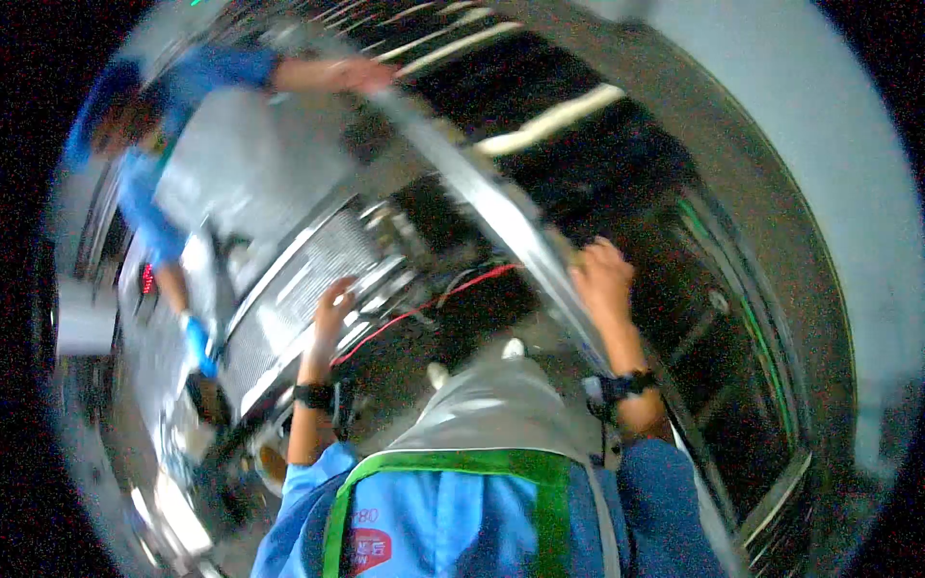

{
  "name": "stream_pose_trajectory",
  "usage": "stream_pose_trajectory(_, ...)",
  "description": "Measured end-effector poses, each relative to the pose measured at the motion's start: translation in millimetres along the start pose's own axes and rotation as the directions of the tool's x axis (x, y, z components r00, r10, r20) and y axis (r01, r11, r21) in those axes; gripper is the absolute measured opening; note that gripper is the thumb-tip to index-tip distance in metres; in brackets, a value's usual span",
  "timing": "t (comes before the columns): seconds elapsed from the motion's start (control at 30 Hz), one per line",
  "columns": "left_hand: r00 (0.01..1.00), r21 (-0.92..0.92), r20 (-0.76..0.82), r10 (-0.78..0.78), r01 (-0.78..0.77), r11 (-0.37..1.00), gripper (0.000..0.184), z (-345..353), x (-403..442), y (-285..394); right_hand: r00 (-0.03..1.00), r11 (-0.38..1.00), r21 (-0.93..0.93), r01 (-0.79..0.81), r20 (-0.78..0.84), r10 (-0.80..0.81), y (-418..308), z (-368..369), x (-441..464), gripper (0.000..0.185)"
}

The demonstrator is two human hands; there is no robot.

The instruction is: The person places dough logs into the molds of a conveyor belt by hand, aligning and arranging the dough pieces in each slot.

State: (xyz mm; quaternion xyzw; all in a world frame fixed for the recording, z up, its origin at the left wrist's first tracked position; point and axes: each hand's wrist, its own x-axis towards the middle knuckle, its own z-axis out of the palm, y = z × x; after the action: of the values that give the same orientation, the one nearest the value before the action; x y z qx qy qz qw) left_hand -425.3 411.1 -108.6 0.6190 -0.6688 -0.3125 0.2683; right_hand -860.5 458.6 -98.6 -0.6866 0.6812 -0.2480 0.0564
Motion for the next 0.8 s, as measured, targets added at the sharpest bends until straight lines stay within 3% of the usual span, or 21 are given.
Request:
stream_pose_trajectory(0.03,0.994,-0.255,-0.015,-0.112,0.105,0.961,0.034,-5,-18,-1,0.990,0.996,-0.006,0.084,-0.113,-0.084,7,7,2,0.021)
stream_pose_trajectory(0.07,0.981,-0.503,-0.011,-0.196,0.164,0.849,0.035,-1,-29,6,0.997,0.997,-0.055,0.053,-0.058,-0.056,9,1,5,0.018)
stream_pose_trajectory(0.1,0.962,-0.502,-0.100,-0.254,0.171,0.848,0.035,-9,-42,9,0.995,0.995,-0.046,0.083,-0.052,-0.086,8,-4,8,0.021)
stream_pose_trajectory(0.2,0.962,-0.321,-0.077,-0.262,0.225,0.920,0.035,-24,-64,15,0.995,0.991,-0.105,0.089,-0.044,-0.094,26,-5,5,0.023)
stream_pose_trajectory(0.27,0.941,-0.319,-0.149,-0.304,0.246,0.915,0.034,-32,-84,18,0.996,0.986,-0.142,0.091,-0.005,-0.092,39,-12,0,0.023)
stream_pose_trajectory(0.33,0.919,-0.357,-0.174,-0.354,0.276,0.892,0.033,-55,-94,-7,0.992,0.975,-0.185,0.124,0.027,-0.121,24,-4,4,0.025)
stream_pose_trajectory(0.4,0.900,-0.470,-0.257,-0.351,0.201,0.859,0.031,-61,-108,-27,0.998,0.964,-0.266,-0.025,0.047,0.039,16,-13,3,0.028)
stream_pose_trajectory(0.43,0.873,-0.557,-0.234,-0.427,0.240,0.795,0.029,-66,-116,-32,0.992,0.958,-0.280,-0.057,0.091,0.085,8,-17,4,0.031)
stream_pose_trajectory(0.6,0.832,-0.607,-0.236,-0.501,0.276,0.745,0.026,-83,-137,-57,0.993,0.961,-0.278,-0.011,0.111,0.043,19,-17,2,0.032)
stream_pose_trajectory(0.7,0.802,-0.644,-0.151,-0.578,0.364,0.673,0.030,-97,-144,-63,0.995,0.959,-0.285,0.010,0.099,0.019,26,-14,-1,0.033)
stream_pose_trajectory(0.8,0.803,-0.661,-0.170,-0.571,0.337,0.671,0.033,-105,-148,-84,0.997,0.951,-0.308,-0.016,0.073,0.040,28,-15,-4,0.033)
